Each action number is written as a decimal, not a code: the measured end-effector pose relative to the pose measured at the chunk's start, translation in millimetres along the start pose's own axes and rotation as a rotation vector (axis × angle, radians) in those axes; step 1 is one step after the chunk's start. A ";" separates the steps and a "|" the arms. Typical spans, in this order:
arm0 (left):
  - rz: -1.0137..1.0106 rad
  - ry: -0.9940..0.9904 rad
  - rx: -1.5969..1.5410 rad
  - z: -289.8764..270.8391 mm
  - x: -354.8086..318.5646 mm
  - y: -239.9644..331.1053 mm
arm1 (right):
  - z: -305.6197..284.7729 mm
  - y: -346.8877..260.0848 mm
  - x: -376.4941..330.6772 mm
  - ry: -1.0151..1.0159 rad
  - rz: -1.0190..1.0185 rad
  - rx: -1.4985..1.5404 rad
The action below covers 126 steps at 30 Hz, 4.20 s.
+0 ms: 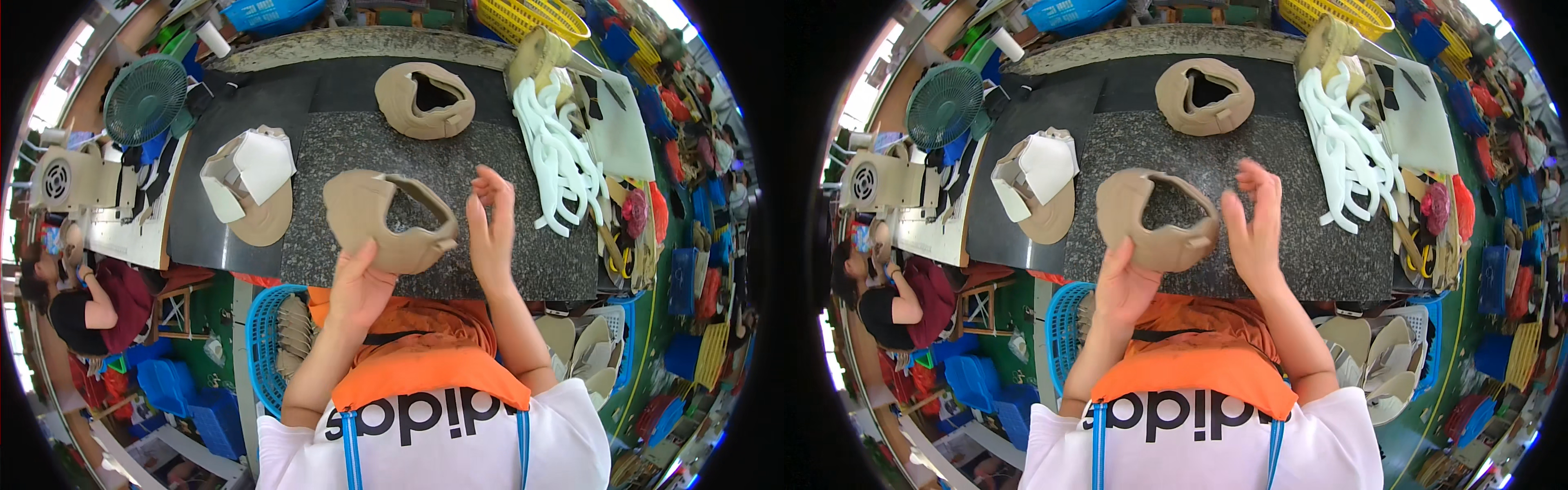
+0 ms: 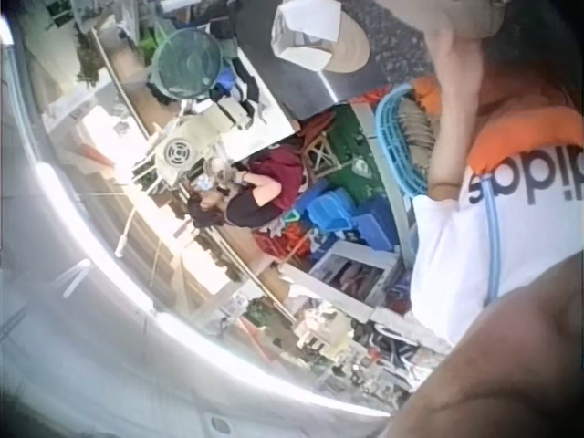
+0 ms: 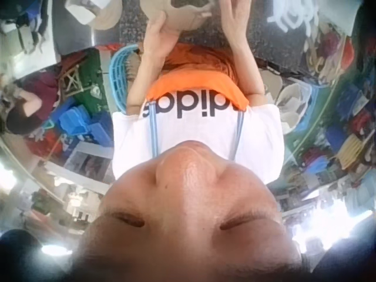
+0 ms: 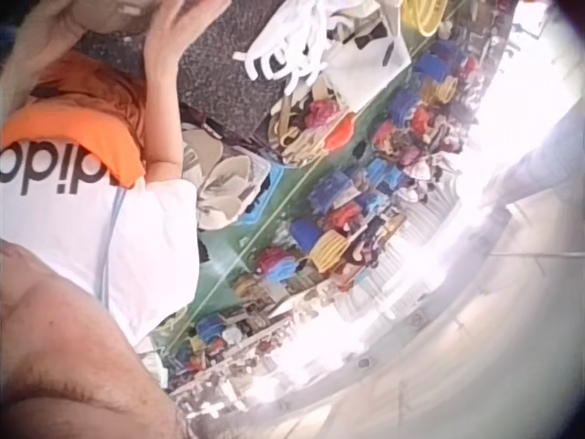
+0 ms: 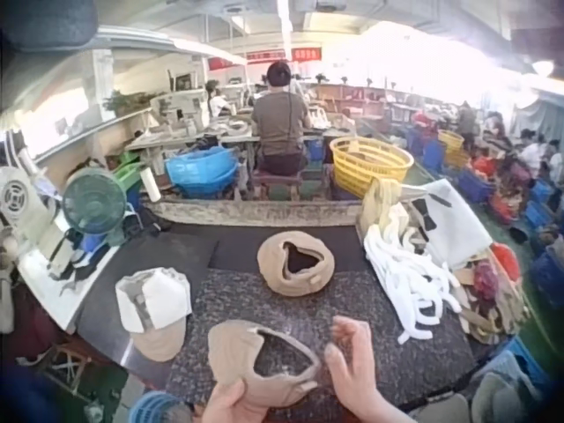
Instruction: The person assembles shoe components by picking up foam padding strips, inserting them into fabric shoe linings, and folding the fabric over the padding by hand.
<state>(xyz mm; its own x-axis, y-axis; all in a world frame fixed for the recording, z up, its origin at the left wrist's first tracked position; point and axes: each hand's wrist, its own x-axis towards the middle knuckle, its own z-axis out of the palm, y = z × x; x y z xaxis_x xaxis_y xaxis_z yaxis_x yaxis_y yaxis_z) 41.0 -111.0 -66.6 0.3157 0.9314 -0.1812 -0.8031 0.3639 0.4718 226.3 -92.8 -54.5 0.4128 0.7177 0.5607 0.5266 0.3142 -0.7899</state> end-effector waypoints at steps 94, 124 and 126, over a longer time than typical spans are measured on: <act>0.027 -0.213 1.729 32.5 84.3 9.7 | 0.6 10.9 24.6 -0.642 -0.326 -0.592; 0.112 -0.308 1.542 15.0 97.2 6.4 | -11.0 34.0 34.3 -0.633 -0.001 -0.232; 0.081 -0.344 1.575 14.2 100.5 8.8 | -12.1 28.0 34.0 -0.655 0.032 -0.243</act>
<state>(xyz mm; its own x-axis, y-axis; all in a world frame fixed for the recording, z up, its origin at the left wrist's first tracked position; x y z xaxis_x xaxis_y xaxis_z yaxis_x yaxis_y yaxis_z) 72.9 -14.3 -68.4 0.5671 0.8233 -0.0234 0.3997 -0.2502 0.8819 264.2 -67.1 -54.6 -0.0619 0.9752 0.2126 0.7043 0.1936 -0.6830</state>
